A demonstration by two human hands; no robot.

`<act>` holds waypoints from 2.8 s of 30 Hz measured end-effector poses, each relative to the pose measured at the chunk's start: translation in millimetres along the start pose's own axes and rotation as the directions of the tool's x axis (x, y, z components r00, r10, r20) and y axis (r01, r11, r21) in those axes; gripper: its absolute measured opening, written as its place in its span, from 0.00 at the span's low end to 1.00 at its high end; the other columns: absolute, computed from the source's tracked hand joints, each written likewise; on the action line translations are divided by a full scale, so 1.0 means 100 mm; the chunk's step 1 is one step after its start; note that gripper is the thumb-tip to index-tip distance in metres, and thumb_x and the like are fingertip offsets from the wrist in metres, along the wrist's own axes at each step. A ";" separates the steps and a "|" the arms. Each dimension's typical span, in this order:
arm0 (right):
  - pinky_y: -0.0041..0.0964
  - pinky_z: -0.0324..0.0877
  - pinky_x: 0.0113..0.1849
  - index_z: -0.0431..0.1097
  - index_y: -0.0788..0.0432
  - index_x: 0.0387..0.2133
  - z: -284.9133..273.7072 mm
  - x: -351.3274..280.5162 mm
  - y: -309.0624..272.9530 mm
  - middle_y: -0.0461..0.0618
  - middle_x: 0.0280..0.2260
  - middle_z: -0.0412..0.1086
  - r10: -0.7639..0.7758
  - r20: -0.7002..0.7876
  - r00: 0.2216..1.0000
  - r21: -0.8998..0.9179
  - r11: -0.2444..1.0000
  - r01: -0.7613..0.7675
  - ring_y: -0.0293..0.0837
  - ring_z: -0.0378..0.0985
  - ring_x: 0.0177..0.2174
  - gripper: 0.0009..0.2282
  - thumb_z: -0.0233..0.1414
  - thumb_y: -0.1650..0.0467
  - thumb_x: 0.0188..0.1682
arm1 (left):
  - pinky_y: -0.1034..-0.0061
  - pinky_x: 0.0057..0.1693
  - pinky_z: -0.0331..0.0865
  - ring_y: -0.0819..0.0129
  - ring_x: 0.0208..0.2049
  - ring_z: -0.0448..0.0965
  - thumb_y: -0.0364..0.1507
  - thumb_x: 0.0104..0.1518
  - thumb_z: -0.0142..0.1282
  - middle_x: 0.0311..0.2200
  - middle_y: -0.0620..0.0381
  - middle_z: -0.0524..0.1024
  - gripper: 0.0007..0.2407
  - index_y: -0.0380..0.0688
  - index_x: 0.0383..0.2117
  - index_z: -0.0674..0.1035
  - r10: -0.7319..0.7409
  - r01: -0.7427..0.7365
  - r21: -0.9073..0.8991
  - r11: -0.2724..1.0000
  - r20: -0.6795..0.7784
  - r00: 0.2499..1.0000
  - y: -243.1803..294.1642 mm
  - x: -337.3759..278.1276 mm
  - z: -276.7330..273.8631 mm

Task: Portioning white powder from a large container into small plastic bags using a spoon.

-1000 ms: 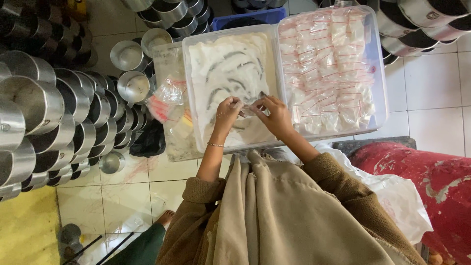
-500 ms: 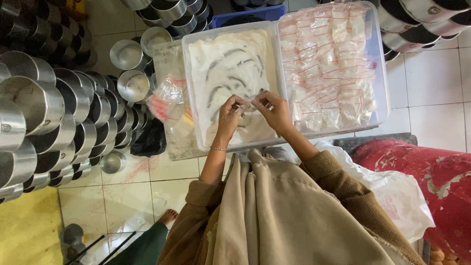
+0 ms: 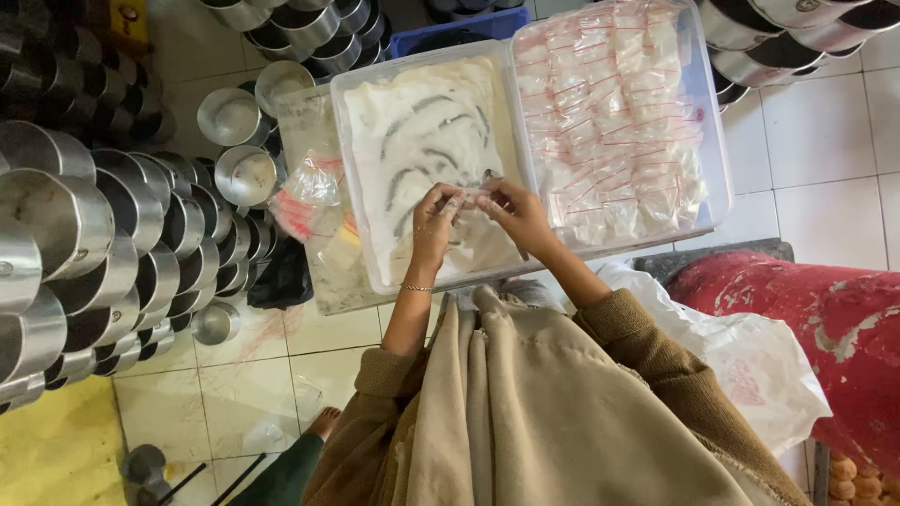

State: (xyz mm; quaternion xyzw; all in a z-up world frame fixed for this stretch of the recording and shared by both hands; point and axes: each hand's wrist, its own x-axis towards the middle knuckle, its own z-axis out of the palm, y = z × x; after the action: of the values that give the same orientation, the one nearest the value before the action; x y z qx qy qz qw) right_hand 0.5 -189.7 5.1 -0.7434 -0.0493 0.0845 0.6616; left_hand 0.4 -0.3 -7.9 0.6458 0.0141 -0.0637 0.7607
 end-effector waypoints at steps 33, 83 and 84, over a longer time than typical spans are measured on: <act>0.34 0.76 0.35 0.69 0.68 0.44 -1.68 -0.34 0.18 0.49 0.33 0.74 0.065 -0.307 0.949 -0.001 0.998 -0.068 0.36 0.77 0.32 0.12 0.56 0.69 0.55 | 0.73 0.48 0.82 0.68 0.39 0.84 0.23 0.65 0.51 0.39 0.55 0.78 0.05 0.36 0.43 0.76 -0.081 0.129 -0.102 0.986 0.379 0.922 -0.42 0.82 1.66; 0.48 0.72 0.35 0.78 0.54 0.38 -1.63 0.79 -0.41 0.50 0.32 0.73 -0.398 -0.231 0.888 -0.764 0.639 0.088 0.53 0.78 0.34 0.05 0.54 0.73 0.52 | 0.76 0.51 0.76 0.71 0.43 0.83 0.25 0.68 0.49 0.42 0.57 0.83 0.09 0.42 0.49 0.81 0.124 -0.144 0.120 0.982 0.160 0.979 -0.12 1.30 1.68; 0.48 0.73 0.34 0.78 0.53 0.37 -1.52 0.80 -0.46 0.50 0.31 0.73 -0.402 -0.184 0.897 -0.750 0.647 0.136 0.52 0.78 0.32 0.05 0.55 0.73 0.52 | 0.78 0.49 0.76 0.72 0.41 0.84 0.24 0.66 0.53 0.40 0.57 0.84 0.08 0.41 0.46 0.82 0.177 -0.190 0.156 0.969 0.093 0.980 -0.01 1.20 1.57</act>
State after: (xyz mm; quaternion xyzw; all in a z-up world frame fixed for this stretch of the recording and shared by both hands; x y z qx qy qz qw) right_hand 110.2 -317.6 62.9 -0.9291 -0.0770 -0.1696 0.3195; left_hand 110.2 -164.0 5.0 0.7019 -0.0808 -0.0191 0.7075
